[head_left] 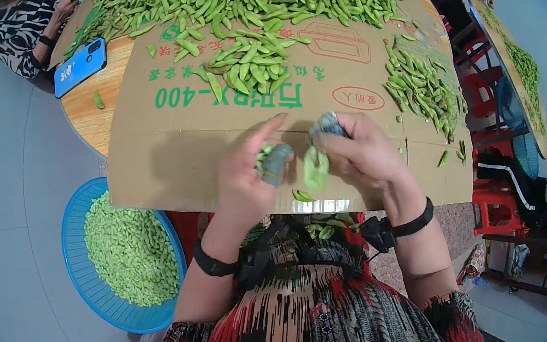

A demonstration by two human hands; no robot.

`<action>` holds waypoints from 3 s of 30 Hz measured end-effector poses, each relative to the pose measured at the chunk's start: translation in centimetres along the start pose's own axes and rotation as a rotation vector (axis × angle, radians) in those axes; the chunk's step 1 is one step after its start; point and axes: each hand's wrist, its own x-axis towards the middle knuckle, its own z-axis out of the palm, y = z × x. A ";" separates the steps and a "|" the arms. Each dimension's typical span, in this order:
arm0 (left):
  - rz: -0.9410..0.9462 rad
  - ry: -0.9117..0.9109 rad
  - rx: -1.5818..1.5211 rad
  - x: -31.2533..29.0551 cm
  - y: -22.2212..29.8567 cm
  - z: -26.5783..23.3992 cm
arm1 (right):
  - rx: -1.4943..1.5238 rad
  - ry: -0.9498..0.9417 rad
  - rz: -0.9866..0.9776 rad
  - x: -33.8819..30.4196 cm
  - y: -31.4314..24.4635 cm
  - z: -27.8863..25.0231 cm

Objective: Peeling green bean pods to extract the individual beans.

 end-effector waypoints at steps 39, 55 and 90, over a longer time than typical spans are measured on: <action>0.089 0.521 0.498 -5.4 3.3 -9.2 | -0.828 0.230 -0.242 6.0 -0.3 -1.4; -0.122 0.204 -0.460 0.4 0.7 1.4 | 0.311 -0.117 0.102 -0.9 0.8 1.4; -0.188 -0.013 -0.281 1.1 0.3 1.6 | -0.414 0.297 -0.250 -0.3 3.8 1.7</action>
